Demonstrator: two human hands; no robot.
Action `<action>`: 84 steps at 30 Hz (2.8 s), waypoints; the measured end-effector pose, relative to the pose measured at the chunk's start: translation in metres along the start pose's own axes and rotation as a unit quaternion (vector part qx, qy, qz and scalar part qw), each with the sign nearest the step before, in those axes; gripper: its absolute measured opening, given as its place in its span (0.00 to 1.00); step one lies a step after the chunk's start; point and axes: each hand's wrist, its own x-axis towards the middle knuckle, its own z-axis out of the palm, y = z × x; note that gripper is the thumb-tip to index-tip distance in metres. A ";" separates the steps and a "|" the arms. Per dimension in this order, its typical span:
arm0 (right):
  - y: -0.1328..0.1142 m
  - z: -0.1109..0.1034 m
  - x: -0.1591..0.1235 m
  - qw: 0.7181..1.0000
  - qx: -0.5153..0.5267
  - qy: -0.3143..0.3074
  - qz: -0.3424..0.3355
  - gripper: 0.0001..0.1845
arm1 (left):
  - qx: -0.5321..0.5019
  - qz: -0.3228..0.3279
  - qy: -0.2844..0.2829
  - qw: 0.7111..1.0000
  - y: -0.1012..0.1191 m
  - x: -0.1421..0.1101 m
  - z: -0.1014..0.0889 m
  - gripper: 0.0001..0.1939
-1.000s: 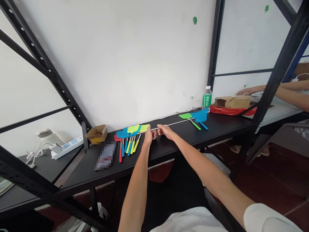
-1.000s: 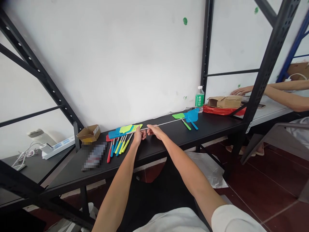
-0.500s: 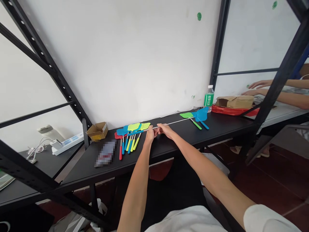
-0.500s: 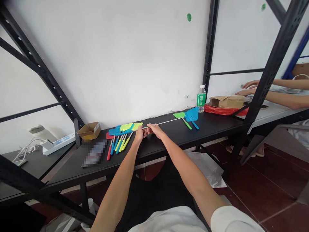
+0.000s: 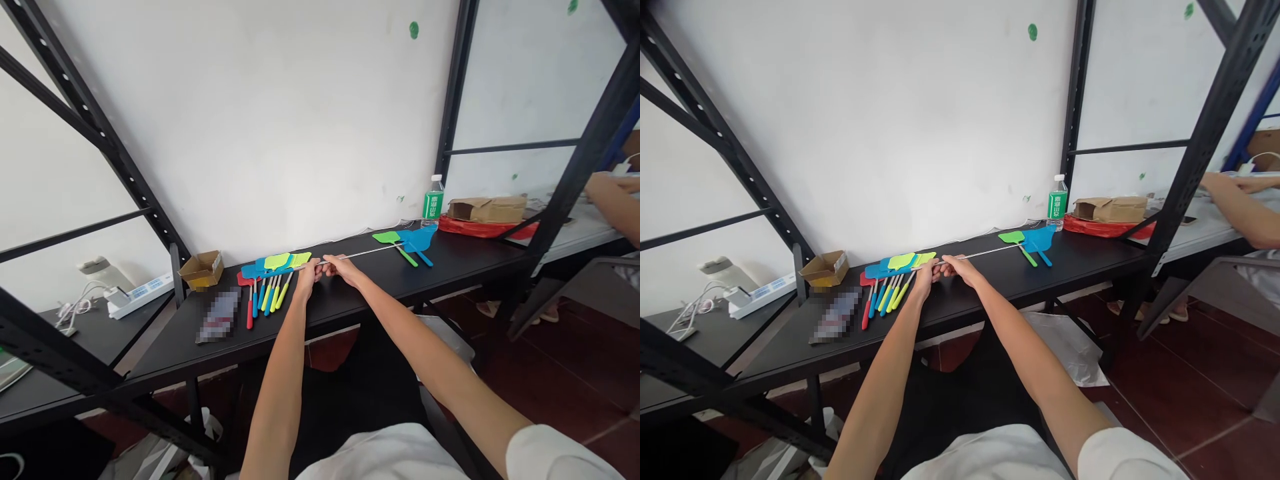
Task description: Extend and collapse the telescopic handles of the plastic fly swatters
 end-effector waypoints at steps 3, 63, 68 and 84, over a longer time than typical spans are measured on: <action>0.001 -0.001 0.001 1.000 0.010 0.002 0.010 0.24 | -0.030 -0.006 0.017 0.999 -0.001 0.001 -0.001 0.21; 0.002 -0.003 0.005 0.994 0.090 0.061 0.028 0.29 | -0.116 0.025 0.120 0.986 0.006 -0.007 -0.002 0.21; 0.002 -0.002 0.004 0.994 0.085 0.063 0.026 0.28 | -0.078 0.026 0.087 0.993 0.003 -0.007 -0.001 0.23; 0.004 -0.004 0.005 0.997 0.056 0.042 0.030 0.35 | -0.083 0.017 0.108 0.990 0.004 -0.005 0.000 0.23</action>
